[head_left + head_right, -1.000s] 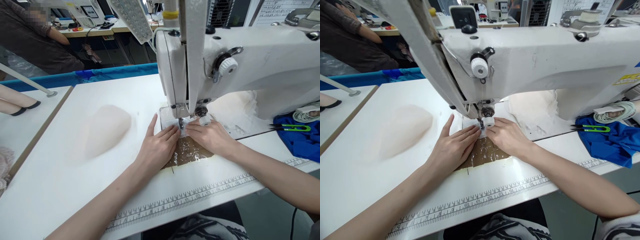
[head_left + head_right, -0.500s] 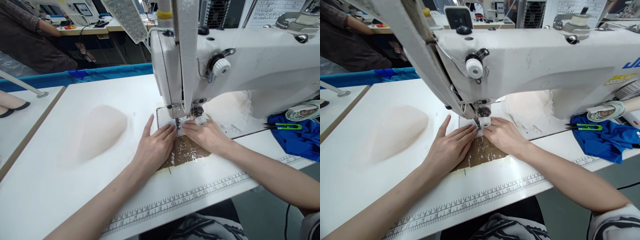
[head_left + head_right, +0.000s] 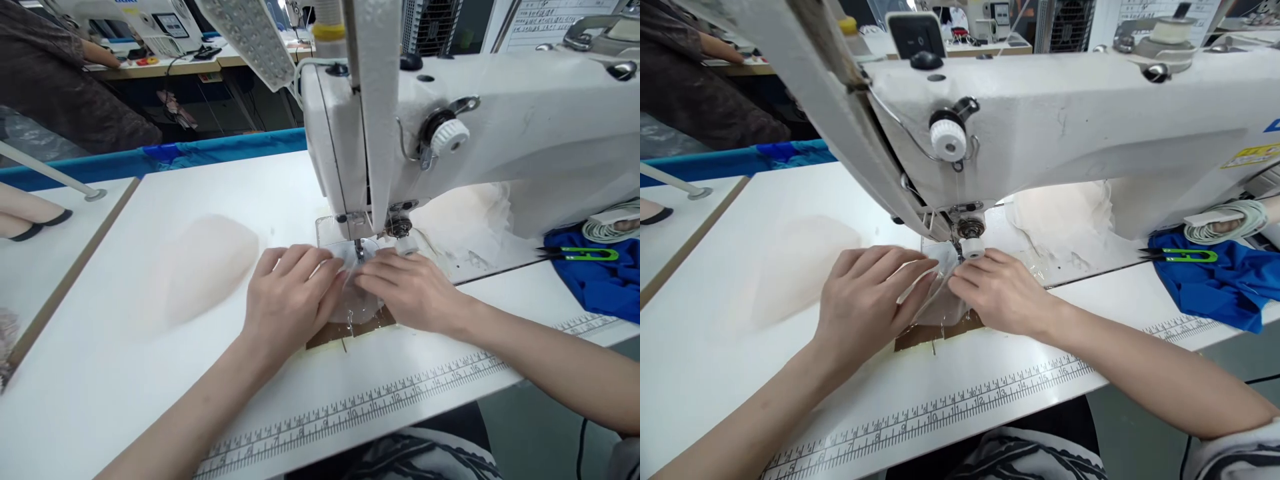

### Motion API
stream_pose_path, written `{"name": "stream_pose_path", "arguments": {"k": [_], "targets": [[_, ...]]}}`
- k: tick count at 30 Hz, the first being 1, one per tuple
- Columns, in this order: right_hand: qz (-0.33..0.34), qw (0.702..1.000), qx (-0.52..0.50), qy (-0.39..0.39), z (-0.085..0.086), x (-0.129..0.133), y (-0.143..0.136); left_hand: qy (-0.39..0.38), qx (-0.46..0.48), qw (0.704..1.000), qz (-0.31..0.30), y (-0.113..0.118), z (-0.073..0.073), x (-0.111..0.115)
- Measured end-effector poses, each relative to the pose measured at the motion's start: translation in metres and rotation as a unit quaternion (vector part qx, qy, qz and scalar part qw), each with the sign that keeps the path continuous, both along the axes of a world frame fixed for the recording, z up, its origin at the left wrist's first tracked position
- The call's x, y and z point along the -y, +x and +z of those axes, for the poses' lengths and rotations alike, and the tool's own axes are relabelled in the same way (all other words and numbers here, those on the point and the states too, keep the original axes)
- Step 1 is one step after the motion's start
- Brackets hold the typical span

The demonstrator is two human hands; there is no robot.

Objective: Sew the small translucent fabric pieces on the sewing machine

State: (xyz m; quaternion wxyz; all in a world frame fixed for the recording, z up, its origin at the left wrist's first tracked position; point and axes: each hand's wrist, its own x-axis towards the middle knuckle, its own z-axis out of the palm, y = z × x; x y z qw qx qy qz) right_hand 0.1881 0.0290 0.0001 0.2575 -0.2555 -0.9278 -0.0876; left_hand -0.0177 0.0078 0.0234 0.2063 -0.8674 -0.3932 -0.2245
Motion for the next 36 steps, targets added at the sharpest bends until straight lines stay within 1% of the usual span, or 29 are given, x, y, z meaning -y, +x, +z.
{"name": "stream_pose_path", "arguments": {"k": [1, 3, 6, 9, 11, 15, 19, 24, 28, 36], "targets": [[0.014, 1.0, 0.002, -0.004, 0.0, 0.001, 0.0, -0.02, 0.004, 1.0, -0.008, -0.002, -0.001, -0.002], [0.018, 1.0, -0.003, -0.002, 0.002, 0.003, 0.0, -0.068, 0.022, 0.997, -0.027, -0.005, -0.004, -0.006], [-0.013, 0.999, -0.028, -0.008, 0.008, 0.007, 0.001, -0.11, 0.055, 0.992, -0.041, -0.005, -0.009, -0.009], [-0.036, 0.997, -0.019, -0.061, 0.011, 0.009, 0.001, -0.151, 0.061, 0.985, -0.063, -0.001, -0.013, -0.011], [-0.057, 0.995, 0.003, -0.083, 0.009, 0.009, 0.0, -0.167, 0.05, 0.982, -0.065, 0.002, -0.017, -0.011], [-0.087, 0.992, 0.039, -0.079, 0.003, 0.005, 0.002, -0.143, 0.015, 0.988, -0.056, 0.006, -0.021, -0.011], [-0.108, 0.99, 0.051, -0.072, 0.004, 0.003, 0.005, -0.114, 0.0, 0.992, -0.063, 0.005, -0.022, -0.009], [-0.115, 0.99, 0.067, -0.053, 0.004, 0.001, 0.007, -0.107, -0.021, 0.992, -0.071, 0.004, -0.024, -0.007], [-0.115, 0.99, 0.068, -0.036, 0.003, -0.001, 0.007, -0.11, -0.02, 0.992, -0.065, 0.005, -0.025, -0.008], [-0.118, 0.99, 0.066, -0.03, 0.004, -0.002, 0.008, -0.108, -0.017, 0.992, -0.067, 0.007, -0.023, -0.007]]}}
